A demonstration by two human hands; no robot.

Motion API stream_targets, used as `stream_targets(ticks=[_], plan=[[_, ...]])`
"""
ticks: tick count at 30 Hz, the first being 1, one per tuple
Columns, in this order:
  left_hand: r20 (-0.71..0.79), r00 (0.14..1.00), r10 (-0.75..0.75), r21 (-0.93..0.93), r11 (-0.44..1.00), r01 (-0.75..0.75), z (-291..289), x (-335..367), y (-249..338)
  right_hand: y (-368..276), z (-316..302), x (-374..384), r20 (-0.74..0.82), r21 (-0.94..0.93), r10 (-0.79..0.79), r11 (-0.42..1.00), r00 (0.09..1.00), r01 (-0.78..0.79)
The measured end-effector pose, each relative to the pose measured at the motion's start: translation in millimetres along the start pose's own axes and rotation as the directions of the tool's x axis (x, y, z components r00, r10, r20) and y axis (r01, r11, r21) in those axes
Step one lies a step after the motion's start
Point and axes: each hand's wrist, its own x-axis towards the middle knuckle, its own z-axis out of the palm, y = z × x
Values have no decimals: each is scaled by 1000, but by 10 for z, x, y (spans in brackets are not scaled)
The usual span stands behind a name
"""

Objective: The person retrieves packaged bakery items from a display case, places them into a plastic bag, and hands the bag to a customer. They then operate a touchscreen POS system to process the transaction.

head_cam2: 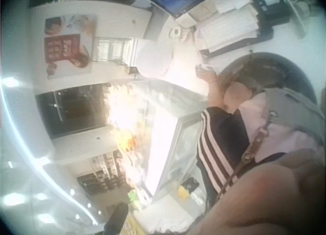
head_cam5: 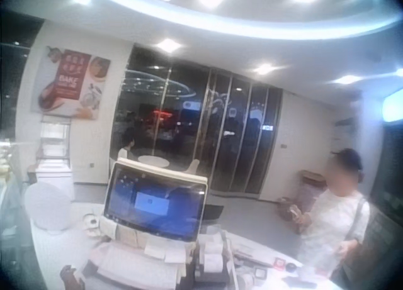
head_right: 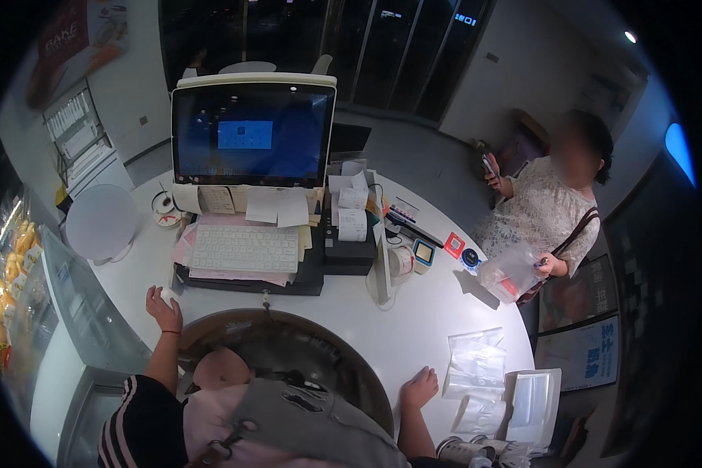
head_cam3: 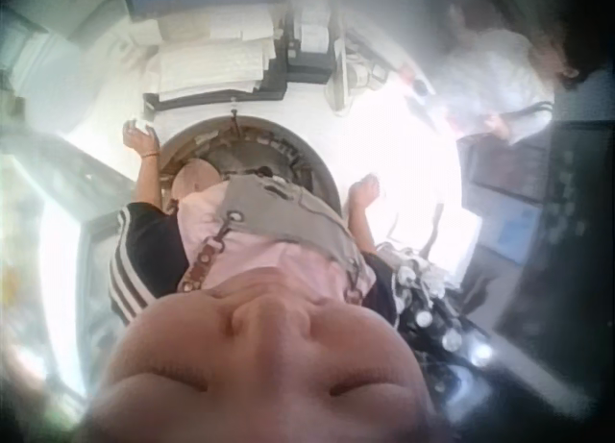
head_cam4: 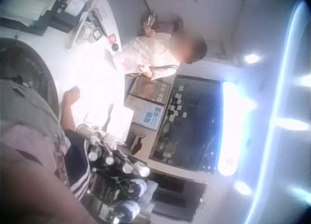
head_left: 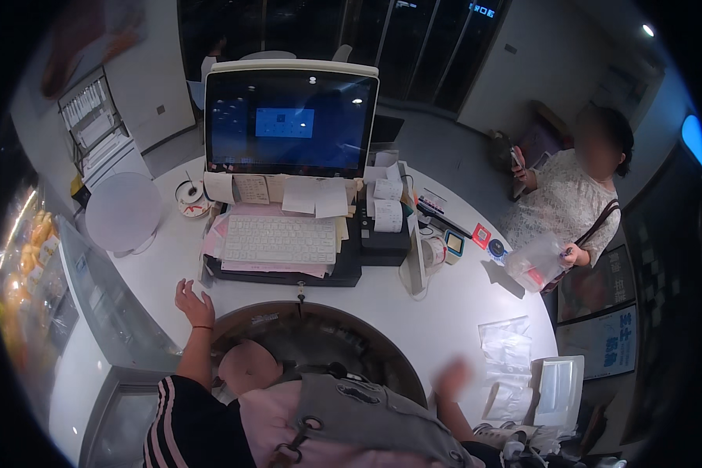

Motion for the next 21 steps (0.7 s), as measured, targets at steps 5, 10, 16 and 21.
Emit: stream_targets(ticks=[5, 10, 16, 21], plan=[[142, 927, -348, 293, 909, 296, -34, 180, -640, 194, 365, -215, 11, -242, 304, 925, 952, -293], [316, 868, -383, 364, 894, 262, 169, -53, -1102, -246, 66, -265, 164, -262, 472, 867, 866, -423], [357, 863, -357, 363, 904, 223, 178, -61, -1161, -762, -450, -157, 284, -279, 489, 865, 825, -417], [359, 851, -382, 377, 894, 242, 209, -61, -1184, -796, -461, -175, 320, -258, 460, 883, 828, -391]])
